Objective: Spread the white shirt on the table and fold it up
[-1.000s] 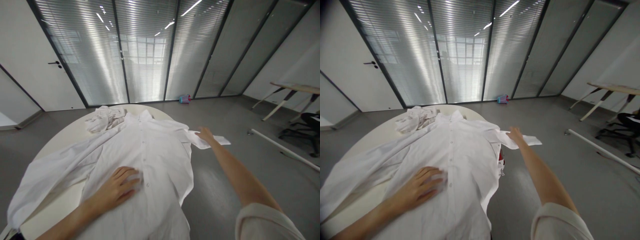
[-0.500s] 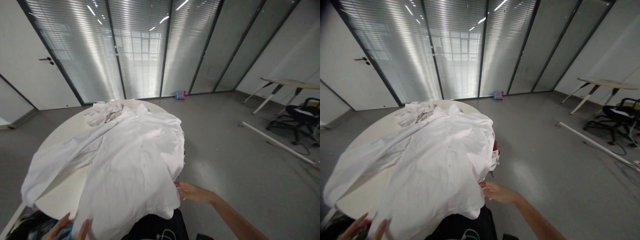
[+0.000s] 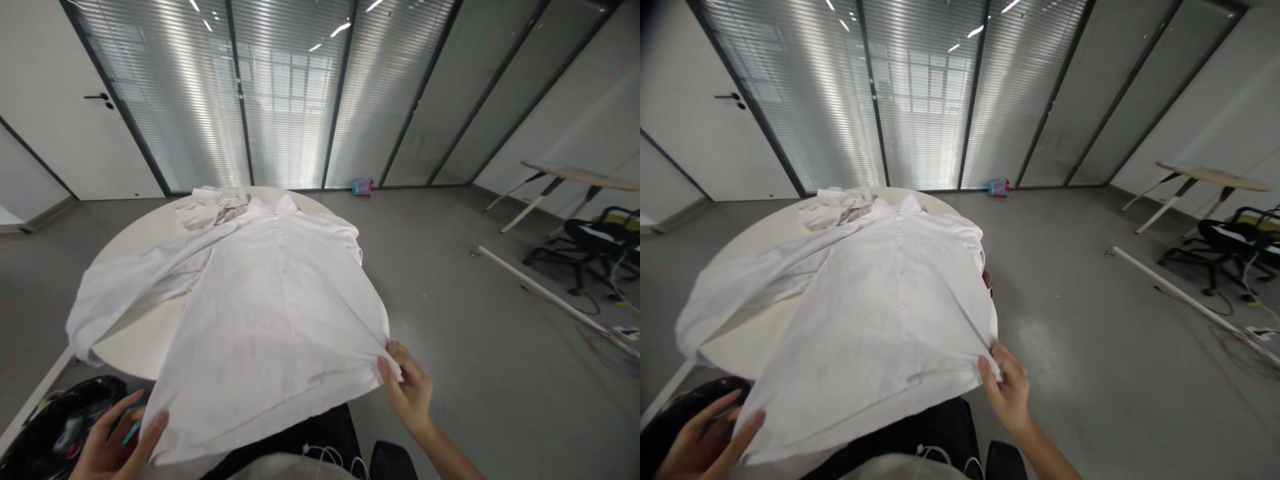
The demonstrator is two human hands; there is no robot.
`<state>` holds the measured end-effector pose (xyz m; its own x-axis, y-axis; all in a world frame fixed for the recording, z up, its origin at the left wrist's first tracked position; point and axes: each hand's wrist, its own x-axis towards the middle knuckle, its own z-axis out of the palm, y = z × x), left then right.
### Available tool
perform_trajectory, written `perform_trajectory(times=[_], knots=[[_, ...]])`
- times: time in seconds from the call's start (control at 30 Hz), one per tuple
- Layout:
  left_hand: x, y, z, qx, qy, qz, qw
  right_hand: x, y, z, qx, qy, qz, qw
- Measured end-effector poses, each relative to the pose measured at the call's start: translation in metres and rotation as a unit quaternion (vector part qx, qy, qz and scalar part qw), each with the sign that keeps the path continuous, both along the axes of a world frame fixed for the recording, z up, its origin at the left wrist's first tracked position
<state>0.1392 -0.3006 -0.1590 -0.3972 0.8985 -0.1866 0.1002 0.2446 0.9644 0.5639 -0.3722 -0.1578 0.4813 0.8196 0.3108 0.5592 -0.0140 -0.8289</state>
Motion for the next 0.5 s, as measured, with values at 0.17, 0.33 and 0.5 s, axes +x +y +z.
perform_trajectory(times=[0.17,0.33,0.5], knots=[[-0.013,0.011,-0.018,-0.067,-0.028,-0.032,0.997,-0.005,-0.014,-0.06,-0.284,-0.13,0.165,0.935],[-0.02,0.004,-0.028,-0.07,0.098,-0.045,0.992,0.012,-0.007,-0.085,-0.388,-0.123,0.194,0.893],[-0.015,-0.003,-0.023,-0.051,0.093,-0.124,0.987,0.024,0.041,-0.079,-0.25,0.058,0.094,0.962]])
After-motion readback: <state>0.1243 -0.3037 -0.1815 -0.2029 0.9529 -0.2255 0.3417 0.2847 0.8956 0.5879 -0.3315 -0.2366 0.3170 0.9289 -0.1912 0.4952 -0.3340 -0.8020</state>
